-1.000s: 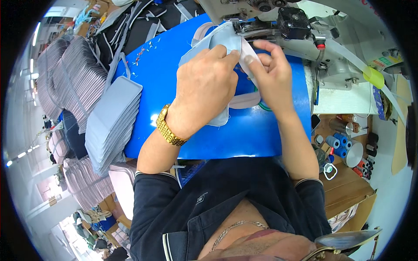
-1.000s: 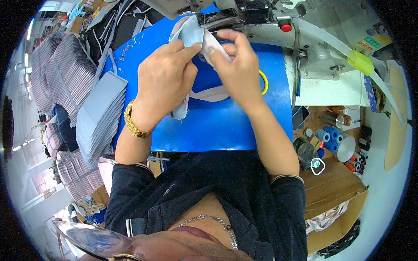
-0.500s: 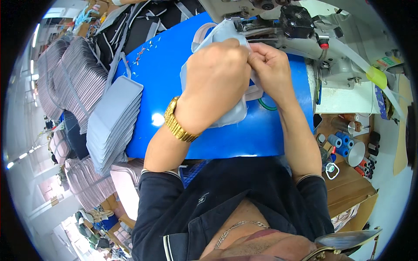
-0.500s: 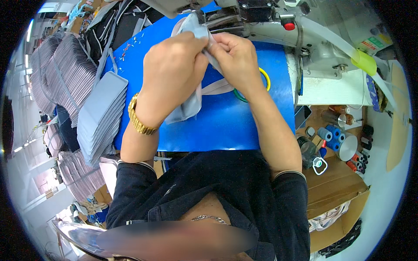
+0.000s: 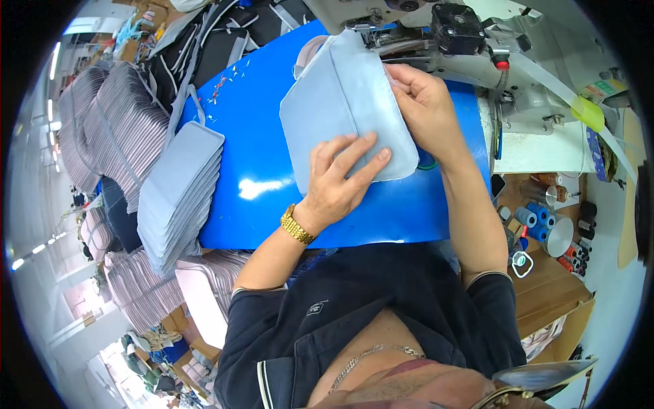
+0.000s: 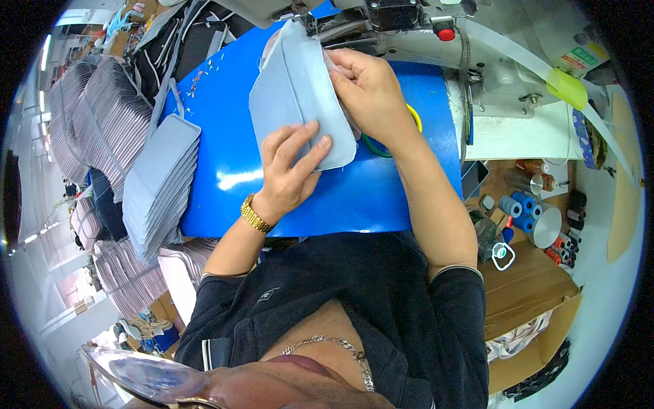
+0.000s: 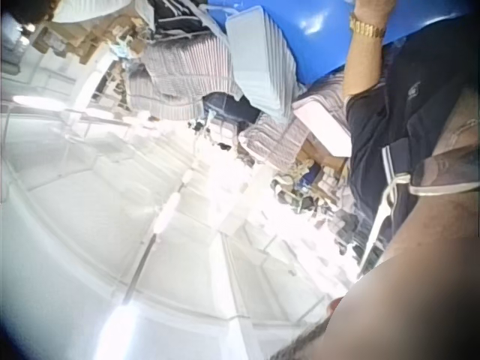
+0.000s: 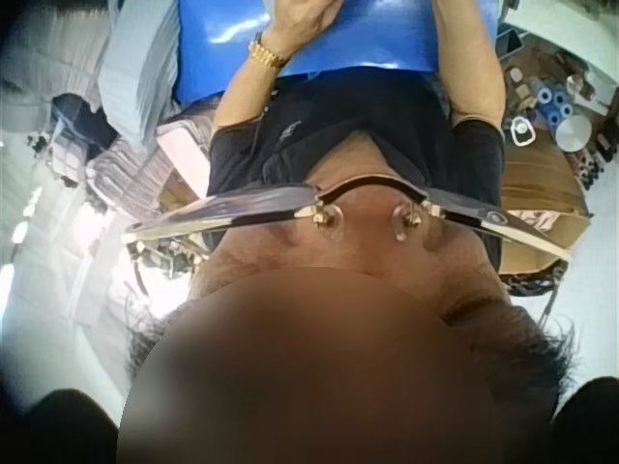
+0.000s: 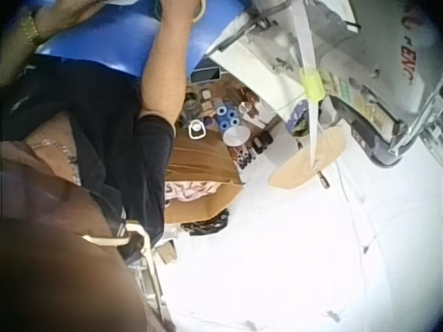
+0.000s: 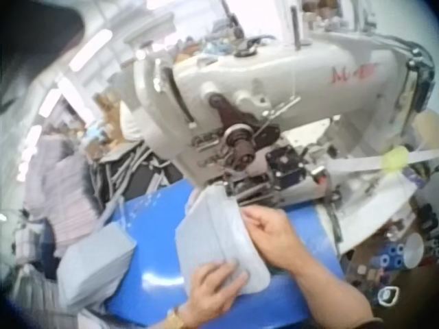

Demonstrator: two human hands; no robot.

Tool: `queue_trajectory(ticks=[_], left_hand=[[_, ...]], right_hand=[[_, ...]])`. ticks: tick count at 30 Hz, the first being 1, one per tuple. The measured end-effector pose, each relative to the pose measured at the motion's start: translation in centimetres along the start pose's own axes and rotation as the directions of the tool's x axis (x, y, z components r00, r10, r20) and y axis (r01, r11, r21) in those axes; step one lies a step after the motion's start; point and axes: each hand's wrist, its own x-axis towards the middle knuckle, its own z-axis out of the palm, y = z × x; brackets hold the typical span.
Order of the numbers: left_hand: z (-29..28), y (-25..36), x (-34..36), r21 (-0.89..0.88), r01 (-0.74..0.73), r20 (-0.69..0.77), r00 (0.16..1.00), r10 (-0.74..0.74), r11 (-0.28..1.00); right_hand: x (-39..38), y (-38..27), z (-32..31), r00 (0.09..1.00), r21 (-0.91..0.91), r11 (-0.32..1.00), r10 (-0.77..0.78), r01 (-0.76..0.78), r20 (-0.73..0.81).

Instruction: Sewing fabric or leather pieces together using an industrial sewing machine to assemble a sleeve or pocket.

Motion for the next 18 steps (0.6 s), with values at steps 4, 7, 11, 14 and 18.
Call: queue_trajectory(ticks=[4, 7, 11, 14, 18], left_hand=[[-1.7, -0.9, 0.7, -0.075, -0.026, 0.028, 0.999, 0.029, 0.997], [-3.4, -2.6, 2.9, -0.011, -0.104, 0.071, 0.992, 0.104, 0.995], [-4.5, -4.9, 5.6, 0.031, -0.217, 0.167, 0.964, 0.209, 0.976], [-4.8, -6.1, 7.2, 0.058, -0.283, 0.206, 0.942, 0.266, 0.958], [-5.0, -7.6, 8.9, 0.098, -0.344, 0.291, 0.907, 0.303, 0.934]], right_hand=[[0.2, -0.1, 0.1, 0.999, -0.054, 0.998, -0.032, 0.031, -0.016], [0.4, -0.2, 0.0, 0.998, -0.099, 0.993, -0.061, 0.059, -0.013], [0.4, -0.2, 0.1, 0.999, -0.103, 0.994, -0.045, 0.041, -0.029], [0.4, -0.2, 0.1, 0.997, -0.086, 0.994, -0.069, 0.067, -0.025], [0.3, -0.3, 0.1, 0.997, -0.067, 0.995, -0.072, 0.072, -0.005]])
